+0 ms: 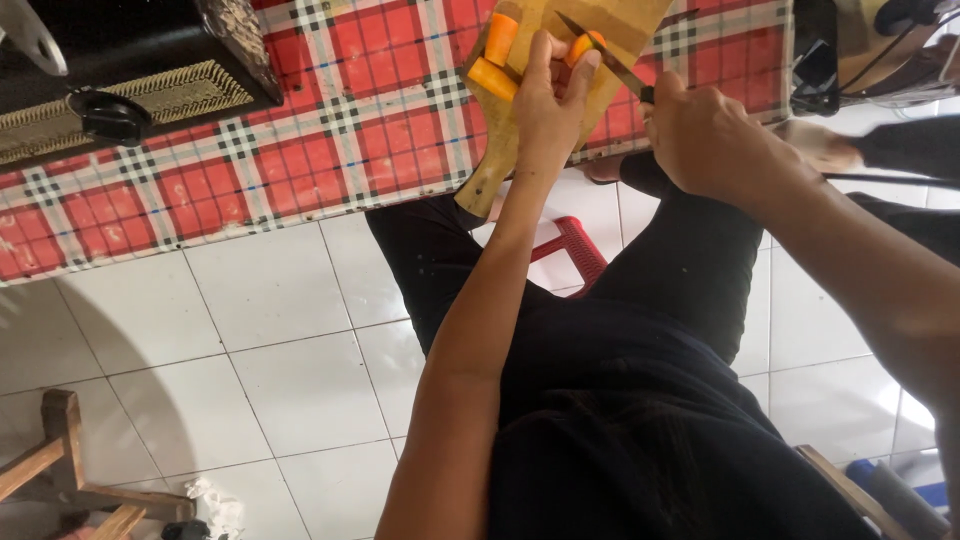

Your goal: Slicing a carrot into small pieces on a wooden cutting board using a knife.

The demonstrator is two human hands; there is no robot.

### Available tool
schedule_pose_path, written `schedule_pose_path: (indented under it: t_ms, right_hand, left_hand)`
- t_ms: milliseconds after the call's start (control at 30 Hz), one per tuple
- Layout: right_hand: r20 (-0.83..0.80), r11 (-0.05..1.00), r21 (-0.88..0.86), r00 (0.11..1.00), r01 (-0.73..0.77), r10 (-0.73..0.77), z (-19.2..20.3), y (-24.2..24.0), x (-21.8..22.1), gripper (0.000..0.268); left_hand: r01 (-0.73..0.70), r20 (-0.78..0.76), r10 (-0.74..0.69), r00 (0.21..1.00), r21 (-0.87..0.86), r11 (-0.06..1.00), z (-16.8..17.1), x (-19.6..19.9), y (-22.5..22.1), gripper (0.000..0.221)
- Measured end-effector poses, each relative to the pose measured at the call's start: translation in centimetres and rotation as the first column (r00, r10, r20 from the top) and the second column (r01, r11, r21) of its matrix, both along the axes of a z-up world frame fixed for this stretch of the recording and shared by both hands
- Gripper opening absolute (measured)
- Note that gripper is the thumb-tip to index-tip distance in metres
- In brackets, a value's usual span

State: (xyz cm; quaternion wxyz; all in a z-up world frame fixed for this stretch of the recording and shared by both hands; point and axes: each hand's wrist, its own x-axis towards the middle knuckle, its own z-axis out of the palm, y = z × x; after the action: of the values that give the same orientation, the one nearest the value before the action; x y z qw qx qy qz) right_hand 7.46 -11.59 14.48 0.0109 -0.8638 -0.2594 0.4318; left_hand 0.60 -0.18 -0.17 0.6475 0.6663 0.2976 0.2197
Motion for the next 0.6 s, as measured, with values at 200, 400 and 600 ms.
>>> schedule_pose_path:
  t_ms: [200, 400, 600]
  right_hand:
    - [0.075, 0.998, -0.013, 0.995, -0.066, 0.067, -1.0, 0.0, 0.0, 0.023]
    - [0.052, 1.0, 0.022, 0.998, -0.022, 0.021, -2.2, 0.3, 0.0, 0.025]
    - [0.073, 0.996, 0.074, 0.997, -0.043, 0.038, -4.7, -0.2, 0.3, 0.027]
  left_hand:
    - [0.01, 0.004, -0.01, 1.0, -0.054, 0.998, 0.5, -0.1, 0.1, 0.025]
    - [0.008, 0.073, -0.01, 0.997, 0.031, 0.999, 0.2, -0.3, 0.2, 0.024]
    - [0.0, -0.002, -0.001, 1.0, -0.036, 0.999, 0.7, -0.4, 0.2, 0.023]
